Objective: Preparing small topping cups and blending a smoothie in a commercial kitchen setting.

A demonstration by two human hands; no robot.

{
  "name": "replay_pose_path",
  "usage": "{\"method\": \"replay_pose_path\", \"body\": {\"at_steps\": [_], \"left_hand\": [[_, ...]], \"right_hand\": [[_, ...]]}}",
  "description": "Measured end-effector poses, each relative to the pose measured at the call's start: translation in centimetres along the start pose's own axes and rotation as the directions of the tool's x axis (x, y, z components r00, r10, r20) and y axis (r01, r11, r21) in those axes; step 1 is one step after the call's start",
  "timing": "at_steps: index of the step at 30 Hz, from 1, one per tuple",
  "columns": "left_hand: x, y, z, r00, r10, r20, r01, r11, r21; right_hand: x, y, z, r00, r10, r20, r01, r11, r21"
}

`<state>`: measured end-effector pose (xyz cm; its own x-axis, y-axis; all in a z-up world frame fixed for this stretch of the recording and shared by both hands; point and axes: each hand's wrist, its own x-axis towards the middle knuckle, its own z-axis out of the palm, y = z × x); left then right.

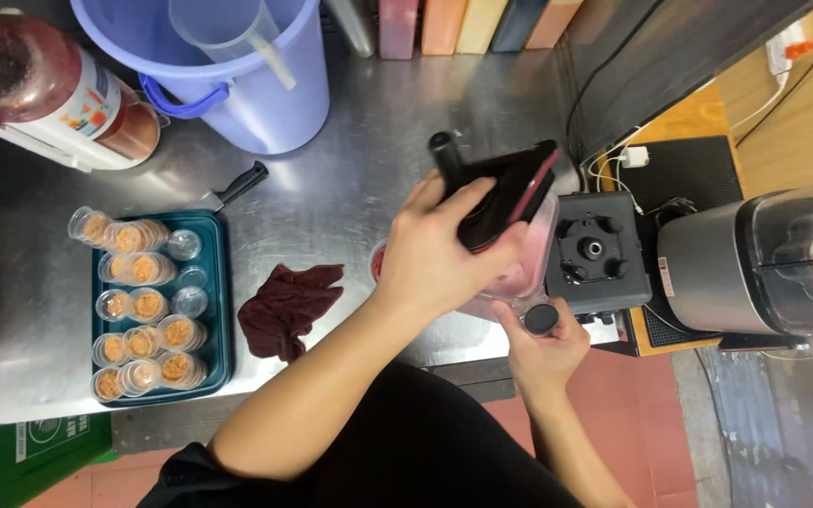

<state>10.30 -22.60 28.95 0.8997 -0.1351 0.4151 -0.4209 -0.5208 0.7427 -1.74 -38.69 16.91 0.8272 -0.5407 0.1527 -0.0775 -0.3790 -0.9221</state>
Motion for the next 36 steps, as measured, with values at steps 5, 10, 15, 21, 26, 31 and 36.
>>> {"method": "replay_pose_path", "body": {"at_steps": [5,10,15,21,26,31,36], "left_hand": [[-2.6,-6.0,0.0,0.979,-0.205,-0.01,0.193,0.937,-0.291],[-5.4,-12.0,1.1,0.979,-0.155,-0.13,0.083,0.895,-0.438],[-6.3,-16.0,1.4,0.975,-0.204,-0.087,0.135,0.857,-0.498],[-6.6,-18.2,1.3,0.972,-0.234,-0.008,0.201,0.851,-0.486],[-7.1,-18.9,1.7,0.955,-0.296,0.013,0.248,0.776,-0.58],[-7.0,-19.1,1.9,0.95,-0.311,0.033,0.268,0.756,-0.597],[-7.4,-19.8,2.0,0.974,-0.225,-0.022,0.183,0.839,-0.512]], "right_hand": [[1.1,0.7,-1.0,0.991,-0.092,0.1,0.102,0.99,-0.102],[3.6,-3.6,0.1,0.96,-0.093,0.265,0.183,0.923,-0.34],[5.2,-5.3,2.8,0.894,0.02,0.448,0.265,0.783,-0.563],[6.2,-7.4,5.0,0.802,0.032,0.597,0.379,0.746,-0.548],[6.5,-9.5,5.8,0.772,0.216,0.598,0.404,0.56,-0.723],[7.3,-10.1,6.0,0.74,0.211,0.638,0.451,0.548,-0.705],[7.6,-9.7,5.5,0.738,0.238,0.631,0.447,0.529,-0.721]]}}
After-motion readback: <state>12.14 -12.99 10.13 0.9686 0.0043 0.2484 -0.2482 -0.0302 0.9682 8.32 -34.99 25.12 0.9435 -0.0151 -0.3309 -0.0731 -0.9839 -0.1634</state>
